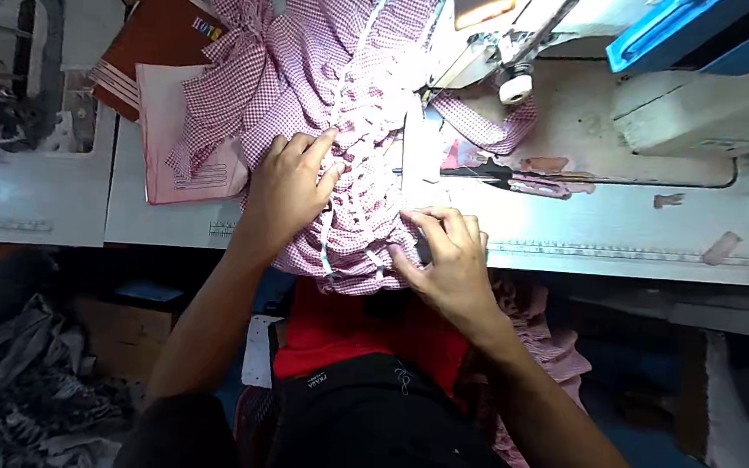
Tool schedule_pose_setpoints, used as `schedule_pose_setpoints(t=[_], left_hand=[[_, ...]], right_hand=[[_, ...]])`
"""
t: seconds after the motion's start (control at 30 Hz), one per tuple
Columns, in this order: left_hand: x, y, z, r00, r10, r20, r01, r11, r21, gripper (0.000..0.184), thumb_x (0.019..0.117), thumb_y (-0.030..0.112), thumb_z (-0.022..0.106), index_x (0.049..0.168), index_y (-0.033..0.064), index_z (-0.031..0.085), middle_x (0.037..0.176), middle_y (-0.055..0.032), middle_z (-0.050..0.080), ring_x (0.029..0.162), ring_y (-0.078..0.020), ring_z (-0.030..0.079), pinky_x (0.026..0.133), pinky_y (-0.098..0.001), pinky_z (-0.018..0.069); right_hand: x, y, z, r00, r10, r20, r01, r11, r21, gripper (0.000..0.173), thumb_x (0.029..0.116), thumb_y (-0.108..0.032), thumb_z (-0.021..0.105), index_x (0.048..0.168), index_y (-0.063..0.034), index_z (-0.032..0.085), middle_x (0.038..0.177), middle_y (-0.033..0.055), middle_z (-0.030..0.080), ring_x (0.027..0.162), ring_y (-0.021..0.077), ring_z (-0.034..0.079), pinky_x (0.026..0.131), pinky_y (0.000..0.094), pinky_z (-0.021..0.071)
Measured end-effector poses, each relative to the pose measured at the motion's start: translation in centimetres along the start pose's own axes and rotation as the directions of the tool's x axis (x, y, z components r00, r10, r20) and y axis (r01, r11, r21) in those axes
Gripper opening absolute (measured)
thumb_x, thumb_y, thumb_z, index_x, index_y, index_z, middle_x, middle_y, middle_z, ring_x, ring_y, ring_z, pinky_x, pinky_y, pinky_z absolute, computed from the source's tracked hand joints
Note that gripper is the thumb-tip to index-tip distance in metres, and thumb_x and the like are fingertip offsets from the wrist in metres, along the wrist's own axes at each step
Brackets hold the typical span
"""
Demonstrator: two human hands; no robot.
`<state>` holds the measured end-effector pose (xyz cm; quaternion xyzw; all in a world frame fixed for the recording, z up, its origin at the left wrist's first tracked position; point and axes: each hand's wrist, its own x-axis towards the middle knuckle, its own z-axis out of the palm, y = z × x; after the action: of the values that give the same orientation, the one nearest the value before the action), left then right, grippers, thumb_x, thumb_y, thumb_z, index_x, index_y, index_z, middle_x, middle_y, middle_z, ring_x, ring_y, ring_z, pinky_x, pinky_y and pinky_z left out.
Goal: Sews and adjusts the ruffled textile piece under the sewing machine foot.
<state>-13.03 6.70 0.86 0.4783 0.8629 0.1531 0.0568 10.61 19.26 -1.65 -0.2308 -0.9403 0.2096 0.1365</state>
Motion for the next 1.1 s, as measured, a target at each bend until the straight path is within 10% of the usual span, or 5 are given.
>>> schedule_pose_setpoints(t=[0.37, 0.5, 0.6, 0.8, 1.1], left_hand=[[-2.2, 0.6, -1.0, 0.996, 0.021, -0.085, -0.025, 0.999, -0.046, 0.055, 0.1008, 0.048, 0.054, 0.139, 0.0087, 0.063, 0.138, -0.0106, 0.064, 0.124, -0.0302, 0.06, 0.102, -0.0461, 0.0486], [3.2, 2.2, -1.0, 0.873, 0.428, -0.235, -0.461, 0.881, -0.108, 0.036, 0.1023, 0.015, 0.051, 0.132, 0.0126, 0.07, 0.142, -0.0068, 0.063, 0.129, -0.0234, 0.057, 0.109, -0.0357, 0.0417], [7.2, 2.2, 1.2, 0.763, 0.632, -0.137, -0.647, 0.742, -0.176, 0.038, 0.1029, 0.015, 0.047, 0.133, 0.0174, 0.07, 0.142, -0.0063, 0.063, 0.138, -0.0248, 0.053, 0.116, -0.0432, 0.0388], [7.9, 0.1, 1.7, 0.915, 0.393, 0.089, -0.392, 0.92, -0.026, 0.045, 0.1081, 0.043, 0.036, 0.145, 0.0326, 0.059, 0.154, 0.0005, 0.053, 0.137, -0.0311, 0.05, 0.104, -0.0564, 0.0416], [6.0, -2.3, -0.2, 0.906, 0.402, -0.128, -0.42, 0.83, -0.366, 0.04, 0.1044, 0.011, 0.052, 0.144, 0.0058, 0.059, 0.147, -0.0088, 0.06, 0.139, -0.014, 0.053, 0.119, -0.0293, 0.0391]], right_hand=[[-1.5, 1.6, -2.2, 0.997, 0.076, -0.029, -0.076, 0.997, -0.001, 0.041, 0.0947, -0.028, 0.057, 0.13, -0.0102, 0.069, 0.104, 0.0161, 0.066, 0.096, 0.0349, 0.063, 0.078, 0.054, 0.0471], [-0.3, 0.6, -1.5, 0.999, 0.05, -0.004, -0.05, 0.999, 0.001, 0.045, 0.0938, -0.024, 0.059, 0.136, -0.0102, 0.065, 0.116, 0.0151, 0.066, 0.104, 0.0347, 0.062, 0.081, 0.0523, 0.0495], [0.0, 0.4, -1.0, 0.999, 0.035, 0.014, -0.035, 0.999, -0.02, 0.044, 0.0958, -0.022, 0.057, 0.138, -0.0113, 0.065, 0.118, 0.0146, 0.065, 0.105, 0.0339, 0.061, 0.08, 0.0506, 0.0484], [0.0, 1.0, -1.0, 1.0, 0.009, 0.016, -0.009, 1.0, -0.013, 0.044, 0.0976, -0.021, 0.055, 0.14, -0.0135, 0.064, 0.118, 0.0132, 0.064, 0.105, 0.0328, 0.06, 0.08, 0.0491, 0.0473], [0.0, 1.4, -0.8, 1.0, -0.012, -0.009, 0.012, 1.0, 0.002, 0.043, 0.0971, -0.021, 0.056, 0.138, -0.0111, 0.065, 0.117, 0.0156, 0.065, 0.104, 0.0347, 0.06, 0.08, 0.049, 0.0463]])
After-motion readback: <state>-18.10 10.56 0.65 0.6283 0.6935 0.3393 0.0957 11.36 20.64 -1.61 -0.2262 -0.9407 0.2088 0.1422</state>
